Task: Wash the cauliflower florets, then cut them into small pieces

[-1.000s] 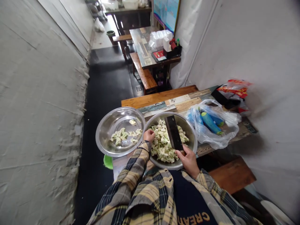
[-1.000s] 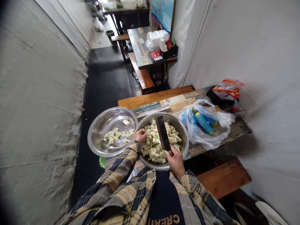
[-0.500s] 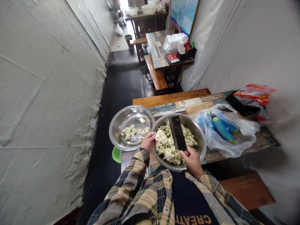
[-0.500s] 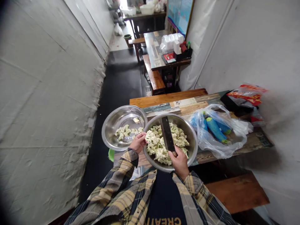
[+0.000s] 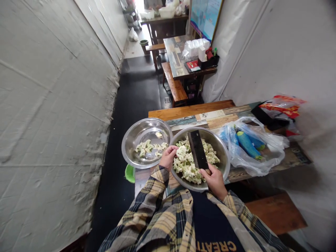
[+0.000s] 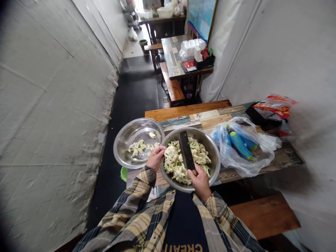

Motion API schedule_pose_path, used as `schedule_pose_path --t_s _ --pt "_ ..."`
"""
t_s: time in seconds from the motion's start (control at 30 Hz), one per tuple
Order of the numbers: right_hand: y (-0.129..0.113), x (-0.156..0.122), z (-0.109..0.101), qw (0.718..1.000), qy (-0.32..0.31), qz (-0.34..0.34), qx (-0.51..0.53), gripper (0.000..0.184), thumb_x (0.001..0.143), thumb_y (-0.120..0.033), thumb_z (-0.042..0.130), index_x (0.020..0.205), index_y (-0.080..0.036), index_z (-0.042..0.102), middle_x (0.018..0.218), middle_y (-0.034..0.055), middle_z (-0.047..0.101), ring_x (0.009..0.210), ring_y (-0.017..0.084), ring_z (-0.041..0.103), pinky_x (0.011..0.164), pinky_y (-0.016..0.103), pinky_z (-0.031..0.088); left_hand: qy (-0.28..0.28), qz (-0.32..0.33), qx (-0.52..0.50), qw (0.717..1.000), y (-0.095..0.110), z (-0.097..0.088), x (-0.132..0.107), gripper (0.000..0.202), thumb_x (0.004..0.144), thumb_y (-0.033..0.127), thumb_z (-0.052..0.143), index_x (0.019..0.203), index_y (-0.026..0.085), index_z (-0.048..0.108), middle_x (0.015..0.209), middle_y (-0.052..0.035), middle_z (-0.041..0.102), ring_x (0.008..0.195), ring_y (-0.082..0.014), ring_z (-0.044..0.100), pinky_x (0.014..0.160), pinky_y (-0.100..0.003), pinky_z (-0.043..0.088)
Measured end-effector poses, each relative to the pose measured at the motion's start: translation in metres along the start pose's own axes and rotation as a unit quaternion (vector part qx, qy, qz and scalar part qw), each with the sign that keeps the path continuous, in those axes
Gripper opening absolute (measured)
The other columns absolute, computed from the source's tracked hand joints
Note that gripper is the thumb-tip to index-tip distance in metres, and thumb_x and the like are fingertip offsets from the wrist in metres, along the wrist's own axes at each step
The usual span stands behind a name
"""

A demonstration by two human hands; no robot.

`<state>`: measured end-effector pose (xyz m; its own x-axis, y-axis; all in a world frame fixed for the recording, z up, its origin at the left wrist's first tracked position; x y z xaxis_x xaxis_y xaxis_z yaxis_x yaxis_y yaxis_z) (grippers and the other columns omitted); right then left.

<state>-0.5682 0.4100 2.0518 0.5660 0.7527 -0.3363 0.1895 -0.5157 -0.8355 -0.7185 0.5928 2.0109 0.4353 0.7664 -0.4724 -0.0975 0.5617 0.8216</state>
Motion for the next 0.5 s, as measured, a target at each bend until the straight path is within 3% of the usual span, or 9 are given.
schedule_pose_path --t_s 0.13,0.3,0.5 --pt "0.0 0.0 -0.002 1.0 0.004 -0.006 -0.001 0.037 0.079 -0.036 0.056 0.105 -0.014 0.068 0.082 0.0041 0.069 0.074 0.019 0.061 0.07 0.027 0.046 -0.005 -0.059 -0.058 0.997 -0.007 0.001 0.0 0.036 0.057 0.036 0.082 0.081 0.015 0.064 0.064 0.0037 0.057 0.053 -0.0057 0.047 0.054 -0.02 0.04" --pt "-0.002 -0.001 -0.004 1.0 0.01 -0.013 0.001 0.038 0.079 -0.035 0.055 0.107 -0.014 0.068 0.09 0.0051 0.07 0.081 0.02 0.062 0.075 0.027 0.046 -0.012 -0.104 -0.091 0.99 -0.012 0.004 -0.002 0.044 0.056 0.03 0.084 0.092 0.012 0.067 0.069 0.0009 0.063 0.053 -0.006 0.05 0.061 -0.025 0.048" --pt "-0.002 -0.002 -0.005 1.0 0.006 0.007 -0.002 0.035 0.078 -0.034 0.055 0.102 -0.013 0.069 0.074 0.0021 0.066 0.068 0.017 0.058 0.064 0.024 0.043 -0.043 -0.121 -0.142 0.982 -0.008 0.001 -0.005 0.021 0.061 0.015 0.074 0.079 0.015 0.064 0.058 0.0038 0.058 0.055 -0.0079 0.052 0.074 -0.03 0.053"
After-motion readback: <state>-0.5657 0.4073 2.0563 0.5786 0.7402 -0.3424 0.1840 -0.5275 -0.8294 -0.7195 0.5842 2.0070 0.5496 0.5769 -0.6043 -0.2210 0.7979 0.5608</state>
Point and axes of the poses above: each hand's wrist, its own x-axis towards the middle knuckle, its own z-axis out of the palm, y = z × x, the point moved 3 cm from there along x, towards the middle knuckle
